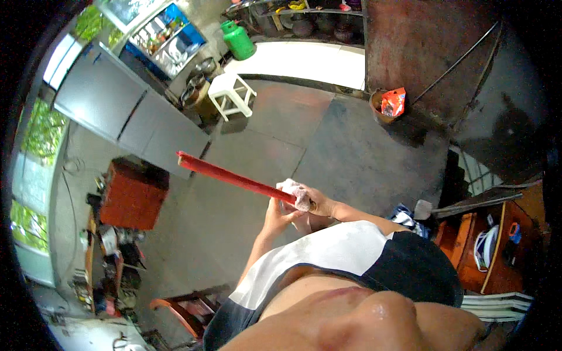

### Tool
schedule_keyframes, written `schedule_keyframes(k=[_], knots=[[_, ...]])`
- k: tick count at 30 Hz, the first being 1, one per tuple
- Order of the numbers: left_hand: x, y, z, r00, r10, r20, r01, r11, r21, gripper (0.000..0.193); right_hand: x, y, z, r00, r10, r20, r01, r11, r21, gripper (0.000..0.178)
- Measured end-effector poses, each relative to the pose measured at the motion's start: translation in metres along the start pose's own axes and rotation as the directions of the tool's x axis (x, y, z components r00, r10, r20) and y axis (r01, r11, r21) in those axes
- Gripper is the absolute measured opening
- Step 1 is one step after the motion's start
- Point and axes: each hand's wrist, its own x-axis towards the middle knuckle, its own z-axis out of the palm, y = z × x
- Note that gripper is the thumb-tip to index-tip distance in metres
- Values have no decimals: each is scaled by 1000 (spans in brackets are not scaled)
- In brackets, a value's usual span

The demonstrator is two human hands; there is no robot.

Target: The person cleans a wooden chair with a cloth while sitting on the floor, then moves to the kitchen to stir a simmering dish in a pan and serve it into a bowl.

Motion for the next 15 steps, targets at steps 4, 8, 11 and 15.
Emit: schedule_keyframes(k=[4,8,11,15], knots=[[88,28,-1,992,-112,53,112,994,-4,62,40,8,-61,998,-31,57,29,999,46,59],[165,24,0,979,-130,-155,116,989,-96,39,68,25,-123,974,209,-83,-189,961,201,58],[209,0,-2,930,-203,-308,177,978,-109,40,82,66,-153,979,130,-157,-103,979,173,48],[283,-4,-36,852,-304,-427,-13,802,-597,50,104,106,-204,990,56,-133,-63,997,-46,48]])
